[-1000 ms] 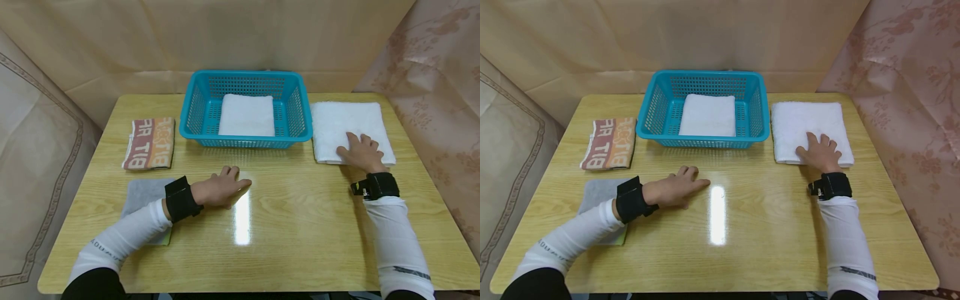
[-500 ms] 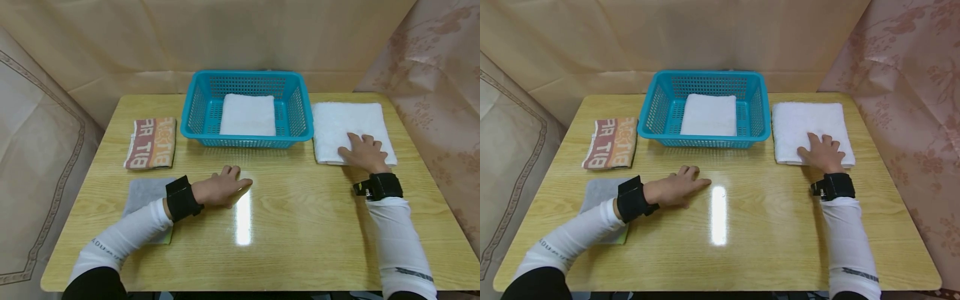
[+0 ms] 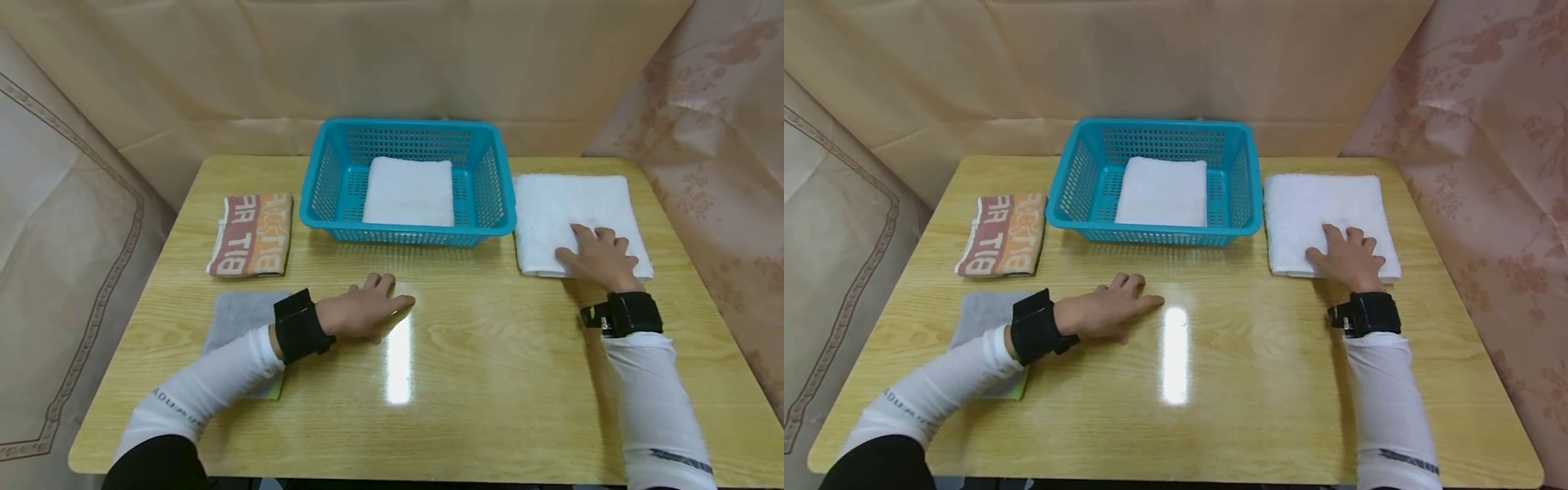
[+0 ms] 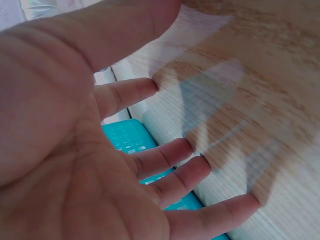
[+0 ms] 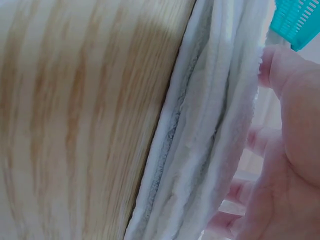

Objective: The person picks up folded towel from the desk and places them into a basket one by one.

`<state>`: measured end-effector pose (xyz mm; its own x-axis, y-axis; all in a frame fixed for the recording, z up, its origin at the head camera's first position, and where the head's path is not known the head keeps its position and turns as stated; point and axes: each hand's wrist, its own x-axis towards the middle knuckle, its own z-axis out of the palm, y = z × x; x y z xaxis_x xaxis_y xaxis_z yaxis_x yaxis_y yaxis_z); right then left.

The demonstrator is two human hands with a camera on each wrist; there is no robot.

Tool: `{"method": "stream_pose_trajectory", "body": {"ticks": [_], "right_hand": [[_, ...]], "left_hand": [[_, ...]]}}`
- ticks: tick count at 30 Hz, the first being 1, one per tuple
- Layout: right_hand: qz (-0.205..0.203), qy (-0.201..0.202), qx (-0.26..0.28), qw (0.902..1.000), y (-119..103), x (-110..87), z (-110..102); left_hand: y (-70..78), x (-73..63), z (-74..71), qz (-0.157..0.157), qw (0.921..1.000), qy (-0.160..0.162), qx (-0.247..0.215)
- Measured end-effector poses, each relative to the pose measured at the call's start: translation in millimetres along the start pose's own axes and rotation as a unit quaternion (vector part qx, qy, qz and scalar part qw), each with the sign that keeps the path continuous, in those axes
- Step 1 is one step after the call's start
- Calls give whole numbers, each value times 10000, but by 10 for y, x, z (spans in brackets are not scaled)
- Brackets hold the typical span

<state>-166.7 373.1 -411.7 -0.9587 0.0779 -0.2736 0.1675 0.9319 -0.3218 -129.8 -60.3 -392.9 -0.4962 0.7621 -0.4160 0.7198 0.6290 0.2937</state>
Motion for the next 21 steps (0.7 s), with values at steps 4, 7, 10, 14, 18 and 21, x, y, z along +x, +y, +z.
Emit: {"method": "stream_pose_trajectory", "body": {"ticks": [4,7,10,14,18,21], "right_hand": [[11,54,-6,10000,-5,-5,15],[18,46,-9,10000,-10,-7,19],[42,1,-11,10000,-8,-13,25],[38,-3,-13,10000,-2,-14,27],[-2,52,-14,10000,-2,-5,18],[0,40,-12,10000,-4,-1,13]], "left_hand": [[-1,6,11,-24,10000,-3,24],[-7,9,18,-29,10000,-2,54],[-11,8,26,-15,10000,-6,83],[-15,6,31,27,9999,40,125],[-17,6,26,44,9998,93,146],[-14,4,21,63,9998,120,152]]}}
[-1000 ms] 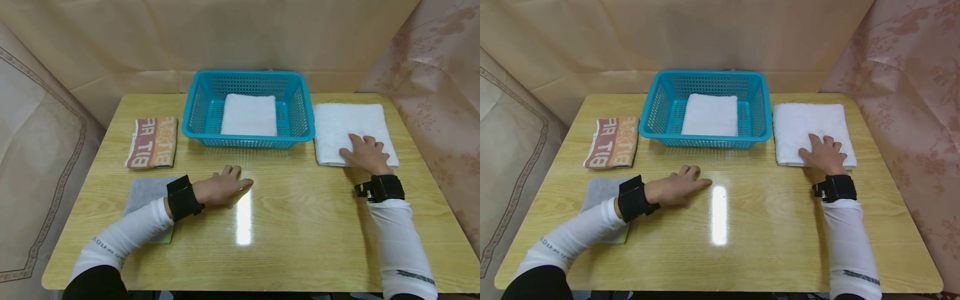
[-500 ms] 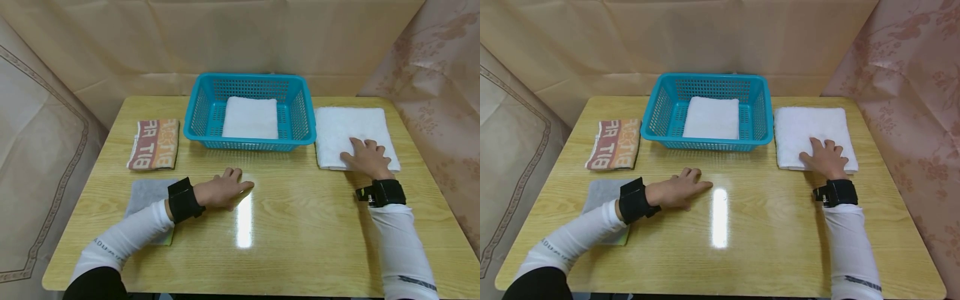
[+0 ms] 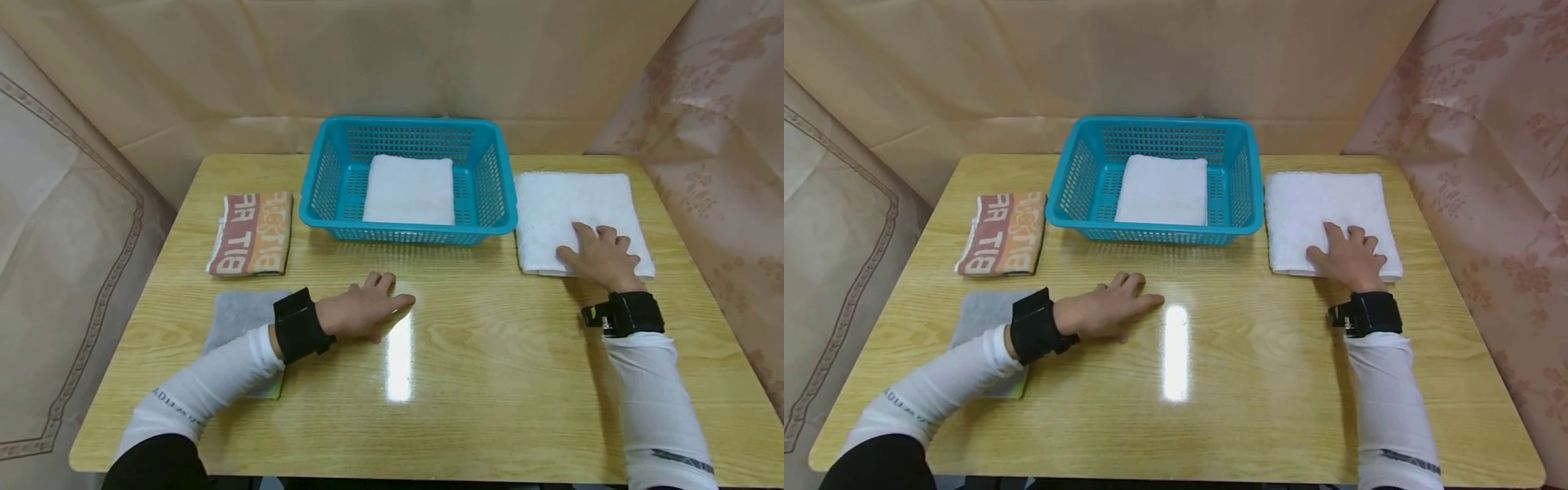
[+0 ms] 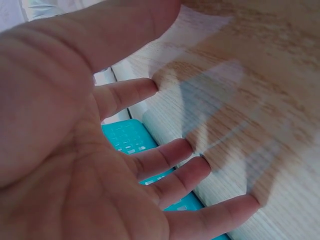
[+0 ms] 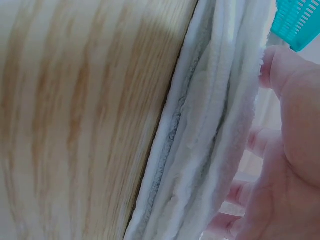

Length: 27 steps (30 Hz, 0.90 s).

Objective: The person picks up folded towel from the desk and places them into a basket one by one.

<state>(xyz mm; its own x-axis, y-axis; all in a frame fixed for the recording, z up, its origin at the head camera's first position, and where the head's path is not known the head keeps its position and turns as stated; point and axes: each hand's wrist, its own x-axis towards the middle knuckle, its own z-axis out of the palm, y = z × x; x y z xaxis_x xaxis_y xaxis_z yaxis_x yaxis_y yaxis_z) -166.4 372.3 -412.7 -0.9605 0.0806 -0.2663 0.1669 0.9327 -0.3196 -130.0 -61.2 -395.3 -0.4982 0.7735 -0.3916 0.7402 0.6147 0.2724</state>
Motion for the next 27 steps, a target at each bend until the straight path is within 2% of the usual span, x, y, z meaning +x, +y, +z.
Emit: {"method": "stream_pose_trajectory", "body": {"ticks": [27], "right_hand": [[48,11,-117,9999,4,-21,29]], "left_hand": [[-16,-1,18,-45,9994,36,-331]]}}
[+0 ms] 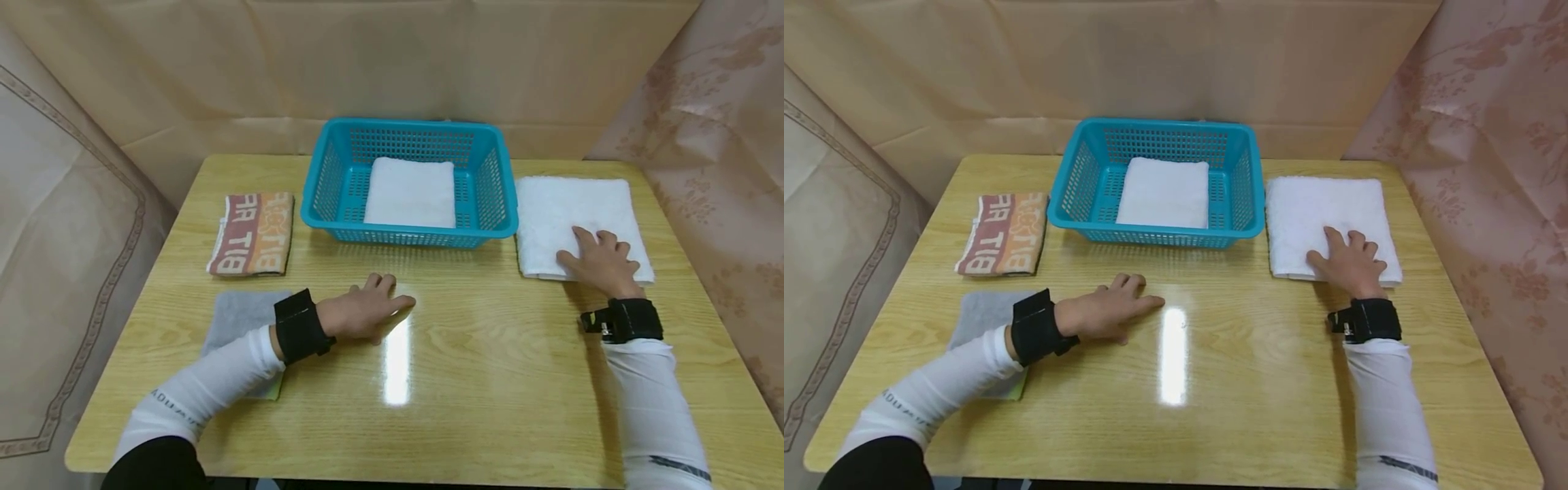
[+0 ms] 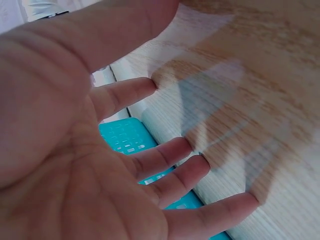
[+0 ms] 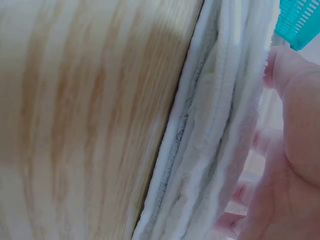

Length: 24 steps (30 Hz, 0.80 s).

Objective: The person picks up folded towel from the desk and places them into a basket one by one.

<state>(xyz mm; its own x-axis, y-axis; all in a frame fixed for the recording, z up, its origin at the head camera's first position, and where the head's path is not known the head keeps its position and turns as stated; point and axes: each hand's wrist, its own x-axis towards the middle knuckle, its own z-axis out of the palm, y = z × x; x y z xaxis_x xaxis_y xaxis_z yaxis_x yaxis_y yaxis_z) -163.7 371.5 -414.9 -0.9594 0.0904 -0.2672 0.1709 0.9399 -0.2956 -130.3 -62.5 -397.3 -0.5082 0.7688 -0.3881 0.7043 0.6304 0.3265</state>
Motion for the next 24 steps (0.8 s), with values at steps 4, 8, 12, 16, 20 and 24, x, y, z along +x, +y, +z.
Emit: {"method": "stream_pose_trajectory", "body": {"ticks": [4,8,12,16,20,24], "right_hand": [[-22,-18,-6,10000,18,4,14],[-37,4,21,10000,12,0,15],[-18,39,53,10000,-7,-9,7],[33,38,66,10000,-5,-14,-1],[36,19,70,10000,-8,-22,-7],[12,4,60,10000,-16,-14,-9]], "left_hand": [[5,0,1,2,10000,10,-30],[15,-9,1,35,10000,20,-18],[15,-7,2,18,10000,5,13],[8,11,4,-12,10000,-29,48],[3,13,0,-10,10000,-33,46],[2,5,-4,-4,10000,-22,40]]}}
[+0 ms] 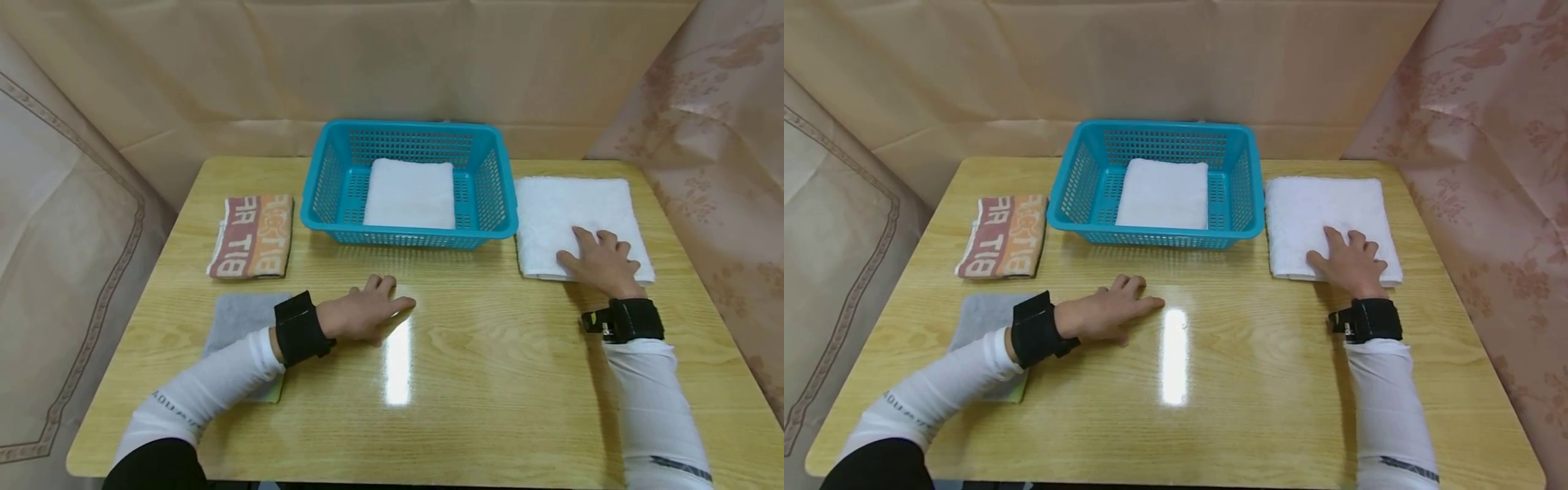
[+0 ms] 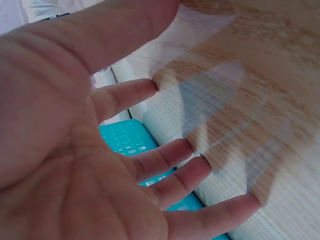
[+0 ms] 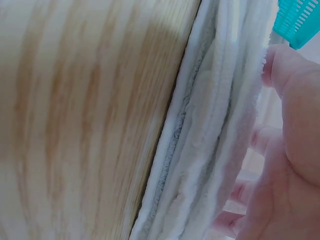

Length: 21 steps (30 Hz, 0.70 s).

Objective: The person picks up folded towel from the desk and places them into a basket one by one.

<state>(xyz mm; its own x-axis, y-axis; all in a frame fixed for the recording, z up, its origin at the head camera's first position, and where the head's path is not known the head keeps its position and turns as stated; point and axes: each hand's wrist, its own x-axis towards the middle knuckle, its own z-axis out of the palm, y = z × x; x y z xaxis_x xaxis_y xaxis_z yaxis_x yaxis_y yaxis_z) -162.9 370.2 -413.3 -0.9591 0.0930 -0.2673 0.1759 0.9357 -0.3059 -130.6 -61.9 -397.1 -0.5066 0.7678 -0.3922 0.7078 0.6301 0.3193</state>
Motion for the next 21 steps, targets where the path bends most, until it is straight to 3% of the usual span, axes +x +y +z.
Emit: {"method": "stream_pose_trajectory", "body": {"ticks": [21], "right_hand": [[-38,-3,46,10000,14,-10,21]], "left_hand": [[4,-6,1,-25,10000,-15,-57]]}}
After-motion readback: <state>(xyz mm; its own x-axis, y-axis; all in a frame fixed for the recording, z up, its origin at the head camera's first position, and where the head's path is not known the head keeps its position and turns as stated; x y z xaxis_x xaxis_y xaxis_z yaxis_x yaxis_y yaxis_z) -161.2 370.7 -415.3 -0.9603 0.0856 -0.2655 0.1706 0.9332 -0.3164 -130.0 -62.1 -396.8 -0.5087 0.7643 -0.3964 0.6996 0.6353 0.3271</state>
